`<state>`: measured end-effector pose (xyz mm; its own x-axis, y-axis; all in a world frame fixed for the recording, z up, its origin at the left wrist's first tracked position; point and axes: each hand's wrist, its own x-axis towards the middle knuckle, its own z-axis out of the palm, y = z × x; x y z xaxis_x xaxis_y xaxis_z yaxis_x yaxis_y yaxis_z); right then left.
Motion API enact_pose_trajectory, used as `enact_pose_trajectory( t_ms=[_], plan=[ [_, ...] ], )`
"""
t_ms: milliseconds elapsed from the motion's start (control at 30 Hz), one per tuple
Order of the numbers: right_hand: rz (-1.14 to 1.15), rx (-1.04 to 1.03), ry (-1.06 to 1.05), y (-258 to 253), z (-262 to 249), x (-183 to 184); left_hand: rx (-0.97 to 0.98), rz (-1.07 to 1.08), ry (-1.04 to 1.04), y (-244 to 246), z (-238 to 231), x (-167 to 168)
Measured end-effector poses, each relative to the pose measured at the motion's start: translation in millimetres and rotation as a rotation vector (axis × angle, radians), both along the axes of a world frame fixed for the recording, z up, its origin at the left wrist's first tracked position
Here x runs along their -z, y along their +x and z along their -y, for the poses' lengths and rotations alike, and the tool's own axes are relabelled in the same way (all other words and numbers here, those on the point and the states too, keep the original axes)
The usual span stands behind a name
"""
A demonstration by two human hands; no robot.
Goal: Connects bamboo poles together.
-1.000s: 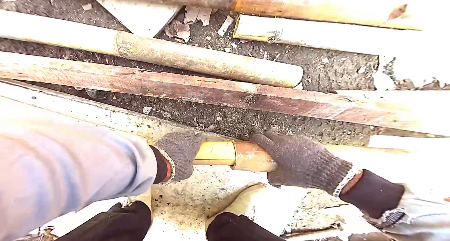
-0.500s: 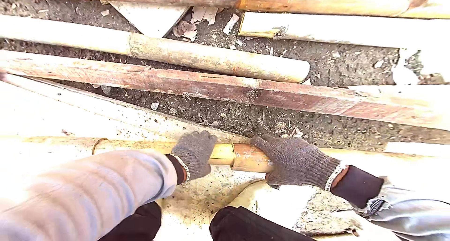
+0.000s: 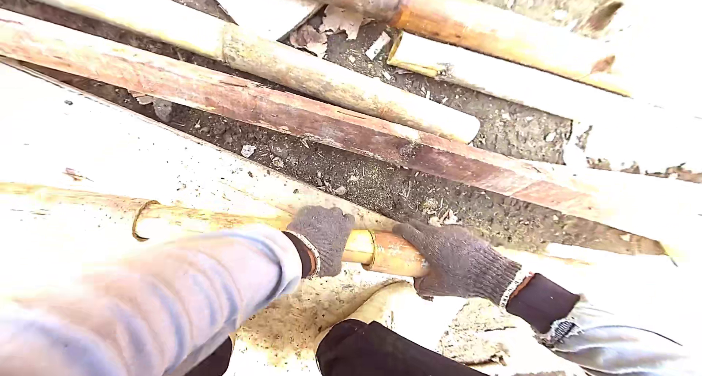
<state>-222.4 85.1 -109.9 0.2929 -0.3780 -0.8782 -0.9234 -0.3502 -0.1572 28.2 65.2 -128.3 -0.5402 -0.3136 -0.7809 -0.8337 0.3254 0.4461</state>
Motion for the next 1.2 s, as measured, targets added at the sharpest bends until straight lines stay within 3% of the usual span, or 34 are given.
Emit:
enact_pose_trajectory(
  t_ms=[67, 133, 167, 233, 300, 433, 633, 933, 1200],
  plan=[
    [0.005, 0.015, 0.025, -1.2, -1.6, 0.3, 0.003, -0.078, -0.152, 5.6, -18.2, 21.3],
    [0.047, 0.013, -0.018, -6.1, -8.6, 2.0, -0.036, -0.244, -0.435, 12.9, -48.3, 61.4],
    [0.048, 0.012, -0.036, -6.7, -8.8, 2.3, -0.039, -0.247, -0.452, 12.7, -48.1, 61.1],
    [0.052, 0.029, -0.094, -6.5, -10.8, 2.9, 0.013, -0.031, -0.142, 1.6, -18.8, 13.2],
    [0.079, 0.04, -0.207, -8.2, -18.2, 5.5, -0.03, 0.031, -0.021, -3.7, -5.1, -2.7],
    [0.065, 0.04, -0.238, -6.6, -20.5, 5.6, -0.084, -0.01, -0.061, -1.8, -8.7, -0.1],
    [0.017, 0.036, -0.12, -2.1, -11.0, 5.3, -0.067, -0.008, -0.057, -2.0, -7.2, 1.1],
    [0.087, 0.073, -0.317, -0.8, -30.5, 12.7, -0.086, 0.014, -0.088, -4.3, -12.2, 1.6],
    [0.153, 0.035, -0.296, -6.3, -19.7, 15.3, -0.018, -0.005, 0.043, 0.5, 7.9, 7.3]
  ],
)
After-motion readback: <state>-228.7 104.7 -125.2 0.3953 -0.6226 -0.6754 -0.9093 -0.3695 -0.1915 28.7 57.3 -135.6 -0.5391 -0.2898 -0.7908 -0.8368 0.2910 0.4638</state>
